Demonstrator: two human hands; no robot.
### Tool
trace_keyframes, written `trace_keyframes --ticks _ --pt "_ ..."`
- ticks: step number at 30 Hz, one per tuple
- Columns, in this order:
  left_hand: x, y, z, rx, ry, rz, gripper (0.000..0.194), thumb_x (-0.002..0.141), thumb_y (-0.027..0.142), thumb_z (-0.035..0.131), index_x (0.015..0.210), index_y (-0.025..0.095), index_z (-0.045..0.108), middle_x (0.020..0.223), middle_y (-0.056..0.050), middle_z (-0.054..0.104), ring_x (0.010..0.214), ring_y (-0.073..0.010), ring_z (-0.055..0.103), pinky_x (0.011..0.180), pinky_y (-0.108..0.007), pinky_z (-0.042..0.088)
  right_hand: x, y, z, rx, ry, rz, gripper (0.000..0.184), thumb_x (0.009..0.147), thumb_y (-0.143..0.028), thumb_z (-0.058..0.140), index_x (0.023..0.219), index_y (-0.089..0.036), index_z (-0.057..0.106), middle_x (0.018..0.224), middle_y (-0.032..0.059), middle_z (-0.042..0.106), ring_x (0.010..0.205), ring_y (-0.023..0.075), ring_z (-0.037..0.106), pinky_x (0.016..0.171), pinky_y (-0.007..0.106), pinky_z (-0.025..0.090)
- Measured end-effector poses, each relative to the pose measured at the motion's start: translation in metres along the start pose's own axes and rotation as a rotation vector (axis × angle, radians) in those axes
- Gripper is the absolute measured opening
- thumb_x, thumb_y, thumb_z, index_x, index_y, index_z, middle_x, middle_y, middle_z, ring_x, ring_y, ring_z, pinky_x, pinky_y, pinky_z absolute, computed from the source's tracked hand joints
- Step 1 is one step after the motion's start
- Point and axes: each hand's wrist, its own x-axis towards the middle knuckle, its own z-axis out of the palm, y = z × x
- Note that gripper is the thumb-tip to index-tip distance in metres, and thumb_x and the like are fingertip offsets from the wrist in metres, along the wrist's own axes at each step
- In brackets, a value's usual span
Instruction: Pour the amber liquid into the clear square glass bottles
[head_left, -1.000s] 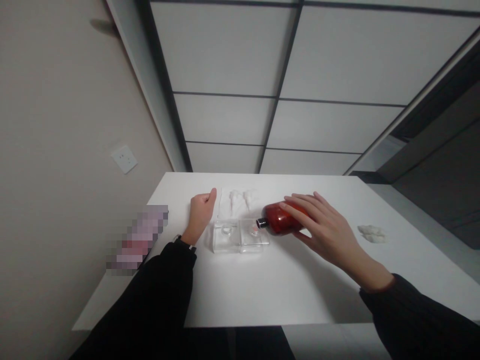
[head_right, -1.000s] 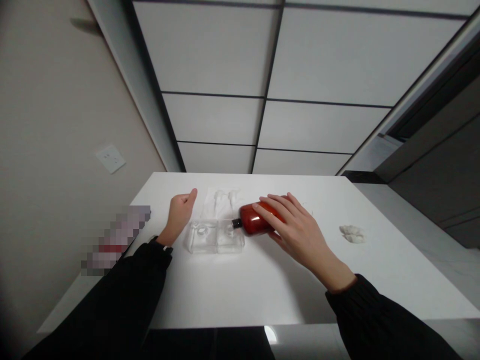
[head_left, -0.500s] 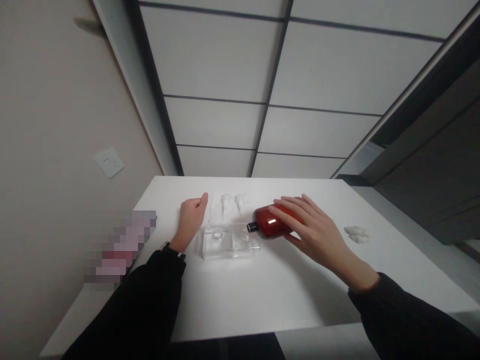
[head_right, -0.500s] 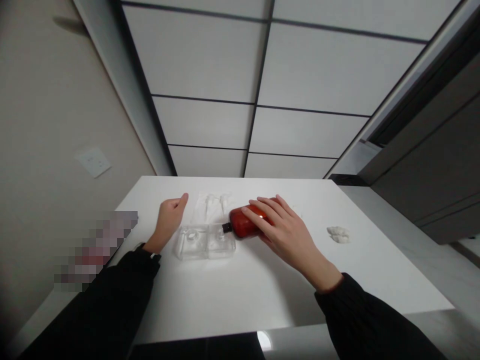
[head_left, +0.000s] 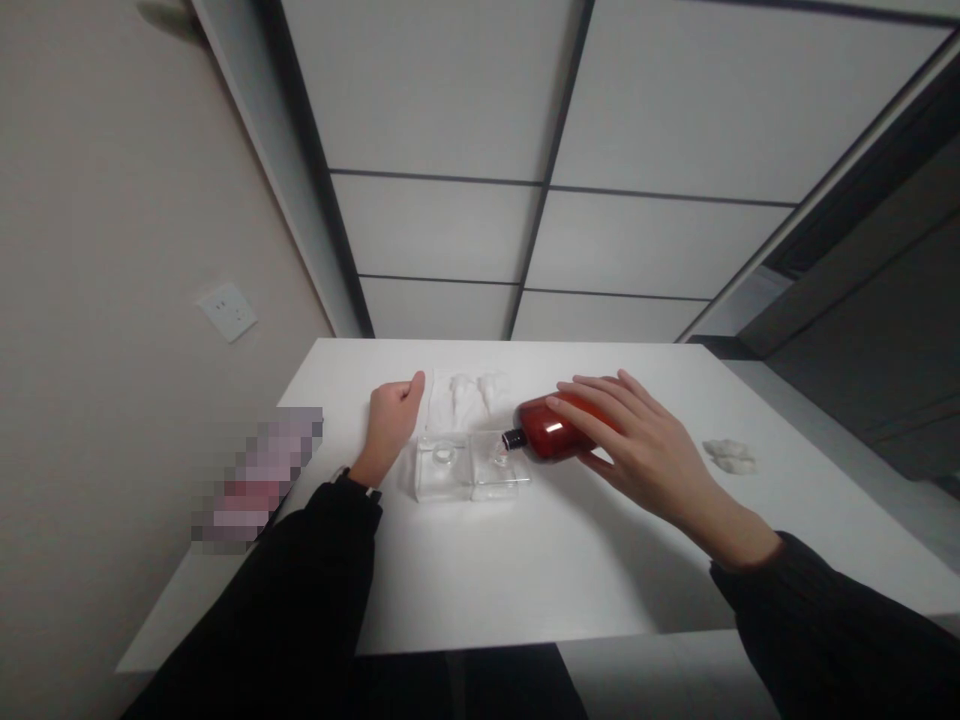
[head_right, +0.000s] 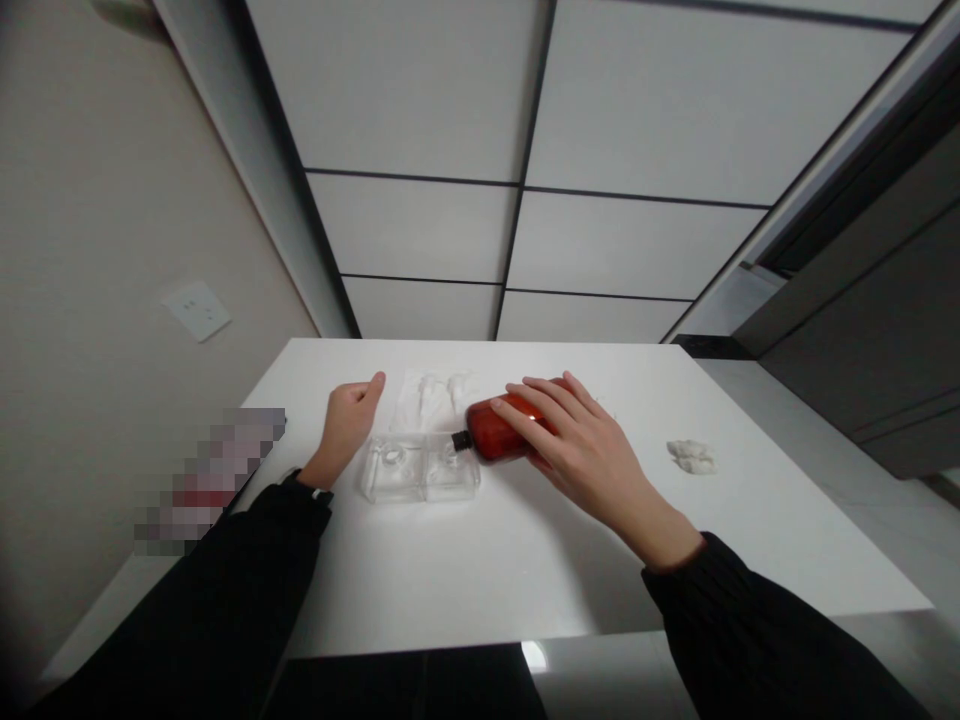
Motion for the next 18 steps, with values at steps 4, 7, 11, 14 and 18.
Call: trace_keyframes --ticks 4,7,11,14,18 --pt "0.0003 -0.0002 0.0004 0.009 0.000 0.002 0.050 0.093 0.054 0.043 0.060 0.025 0.018 0.059 0.004 0.018 0.057 -0.0121 0.019 0.057 -0.032 0.015 0.0010 -0.0007 -0.0003 0.008 -0.003 0.013 0.067 0.094 -0.010 0.069 0.157 -0.023 0.050 0.146 0.0148 0.068 0.136 0.0343 0.064 0.118 0.063 0.050" --pt "0.0011 -0.0005 0.0010 0.014 0.003 0.002 0.050 0.092 0.054 0.043 0.060 0.025 0.018 0.058 0.004 0.018 0.057 -0.0121 0.020 0.057 -0.033 0.015 0.0016 -0.0007 -0.0007 -0.001 -0.002 0.012 0.065 0.095 -0.010 0.068 0.156 -0.023 0.051 0.147 0.0145 0.068 0.136 0.0335 0.064 0.117 0.062 0.051" --pt "0.0021 -0.0005 0.0008 0.014 0.006 0.006 0.050 0.090 0.055 0.044 0.058 0.026 0.018 0.058 0.004 0.018 0.056 -0.0122 0.020 0.057 -0.033 0.015 0.0025 -0.0002 -0.0017 -0.014 -0.013 -0.002 0.061 0.094 -0.011 0.069 0.152 -0.020 0.054 0.146 0.0161 0.068 0.135 0.0336 0.064 0.117 0.062 0.051" --pt "0.0026 -0.0007 0.0001 0.010 0.007 0.012 0.050 0.089 0.056 0.044 0.058 0.026 0.018 0.058 0.004 0.018 0.056 -0.0123 0.020 0.056 -0.033 0.015 0.0037 -0.0006 -0.0024 -0.029 -0.017 -0.010 0.059 0.094 -0.010 0.069 0.150 -0.018 0.055 0.146 0.0167 0.068 0.135 0.0336 0.063 0.117 0.062 0.051" --pt "0.0031 -0.0018 -0.0002 0.007 0.008 0.009 0.050 0.088 0.058 0.044 0.059 0.026 0.019 0.058 0.004 0.018 0.056 -0.0124 0.021 0.056 -0.032 0.015 0.0049 -0.0016 -0.0025 -0.041 -0.004 -0.018 0.056 0.094 -0.010 0.069 0.148 -0.017 0.056 0.144 0.0169 0.069 0.134 0.0338 0.064 0.116 0.061 0.052"
